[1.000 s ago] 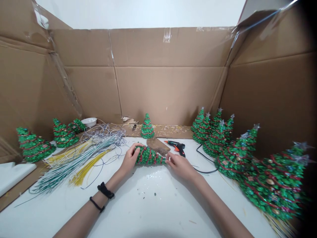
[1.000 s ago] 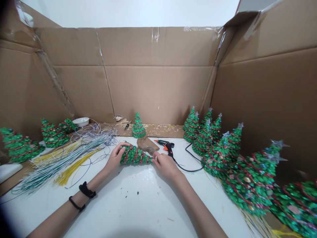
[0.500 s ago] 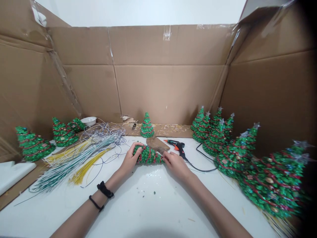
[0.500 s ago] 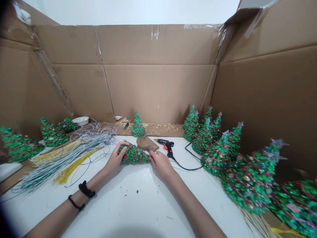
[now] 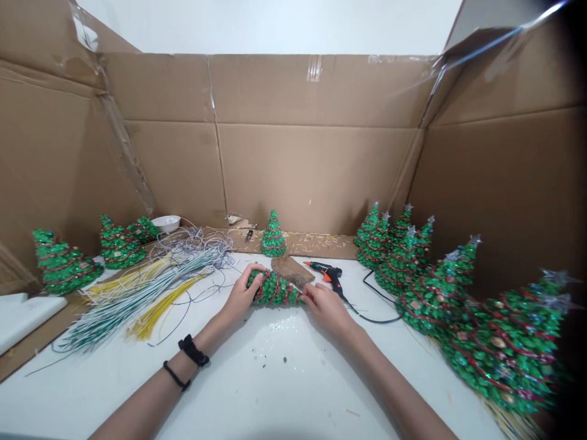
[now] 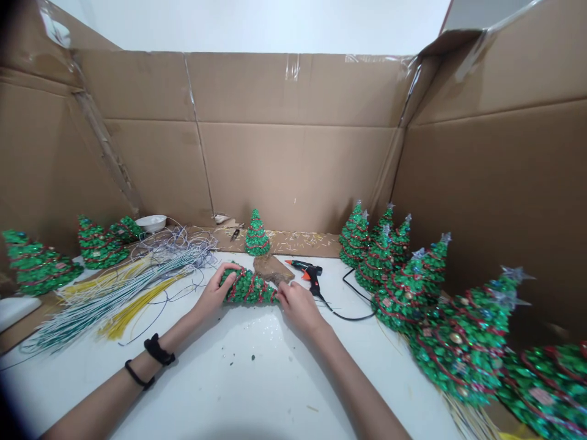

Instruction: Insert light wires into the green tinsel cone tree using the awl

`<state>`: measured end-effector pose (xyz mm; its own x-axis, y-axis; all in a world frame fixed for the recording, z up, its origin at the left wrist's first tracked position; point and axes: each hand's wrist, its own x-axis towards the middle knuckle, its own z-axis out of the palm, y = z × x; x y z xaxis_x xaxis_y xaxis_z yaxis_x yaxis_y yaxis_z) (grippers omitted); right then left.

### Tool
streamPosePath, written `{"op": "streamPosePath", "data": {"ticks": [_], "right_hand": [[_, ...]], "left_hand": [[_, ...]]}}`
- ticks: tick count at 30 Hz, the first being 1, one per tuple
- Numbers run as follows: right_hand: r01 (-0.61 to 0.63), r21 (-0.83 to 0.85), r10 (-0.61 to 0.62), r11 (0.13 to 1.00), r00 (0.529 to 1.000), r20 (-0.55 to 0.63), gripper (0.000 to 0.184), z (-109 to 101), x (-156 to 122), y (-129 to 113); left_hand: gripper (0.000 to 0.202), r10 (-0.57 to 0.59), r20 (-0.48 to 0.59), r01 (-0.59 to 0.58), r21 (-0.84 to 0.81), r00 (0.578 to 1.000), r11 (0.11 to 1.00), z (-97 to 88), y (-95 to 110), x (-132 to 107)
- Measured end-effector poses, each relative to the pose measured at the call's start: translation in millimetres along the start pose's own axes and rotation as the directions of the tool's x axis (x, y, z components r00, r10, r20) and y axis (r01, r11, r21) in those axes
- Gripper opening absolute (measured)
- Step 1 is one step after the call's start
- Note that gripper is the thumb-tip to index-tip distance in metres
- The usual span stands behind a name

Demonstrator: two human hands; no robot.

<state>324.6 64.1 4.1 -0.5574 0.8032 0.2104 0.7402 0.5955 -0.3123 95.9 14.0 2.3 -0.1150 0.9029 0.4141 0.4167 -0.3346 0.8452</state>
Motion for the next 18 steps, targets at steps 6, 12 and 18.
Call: {"op": "streamPosePath", "data": {"ticks": [6, 12, 18], "right_hand": [[-0.001, 0.060, -0.007, 0.998, 0.992, 0.129, 0.017, -22.1, -3.2, 15.8], [0.025, 0.139, -0.046, 0.990, 0.988, 0.148, 0.017, -20.2, -2.2, 14.9], [0.008, 0.164, -0.029, 0.986, 0.992, 0.123, 0.018, -12.2, -3.5, 6.8]], "left_hand": [[0.026, -0.005, 0.020, 0.005, 0.004, 1.000, 1.000, -1.3, -2.3, 1.7], [0.024, -0.006, 0.020, 0.006, -0.023, 1.000, 1.000, -0.7, -3.9, 0.3], [0.025, 0.012, 0.023, -0.012, -0.011, 1.000, 1.000, -2.1, -1.7, 0.8]]}}
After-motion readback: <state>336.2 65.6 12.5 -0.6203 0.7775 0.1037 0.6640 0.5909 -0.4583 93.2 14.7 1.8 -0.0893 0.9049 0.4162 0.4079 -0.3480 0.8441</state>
